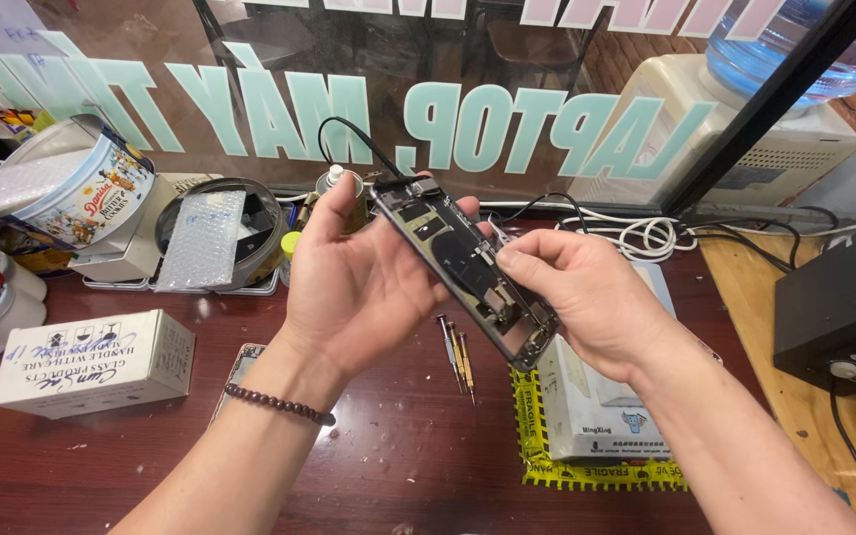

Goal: The person unpacks small phone parts from plastic bags and a box, then works on a disassembled smartphone frame, applying adhesive strips and pressing a component into place. They pick up a screwdriver, drive screws into the phone chassis, and handle the frame and back cover while reassembling the phone.

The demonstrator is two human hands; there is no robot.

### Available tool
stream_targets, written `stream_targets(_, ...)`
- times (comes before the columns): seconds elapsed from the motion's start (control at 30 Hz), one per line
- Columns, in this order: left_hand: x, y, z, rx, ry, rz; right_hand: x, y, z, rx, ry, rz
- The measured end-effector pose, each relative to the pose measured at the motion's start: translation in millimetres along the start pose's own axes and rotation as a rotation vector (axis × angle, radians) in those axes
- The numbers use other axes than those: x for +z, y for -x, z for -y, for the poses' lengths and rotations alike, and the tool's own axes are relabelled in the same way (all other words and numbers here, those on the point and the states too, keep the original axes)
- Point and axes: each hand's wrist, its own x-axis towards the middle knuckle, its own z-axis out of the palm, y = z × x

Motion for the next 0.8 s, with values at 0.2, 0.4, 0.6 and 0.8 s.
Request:
stream_targets(0.2, -3, -4, 5, 0.010, -0.260, -0.133, -5, -3, -21, 0.223, -0.240, 0.073)
stream_targets(0.4, -11, -8, 12, -0.048, -0.238, -0.225, -10, -6, -35, 0.300, -0.297, 0.063)
stream_targets(0.6, -8, -8, 11, -0.036, -0.234, -0.274, -9, -6, -30, 0.287, -0.173, 0.031)
stream_targets(0.8, -4, -12, 12, -0.026, -0.265, -0.350, -12, -7, -18, 0.259, -0.056, 0.010)
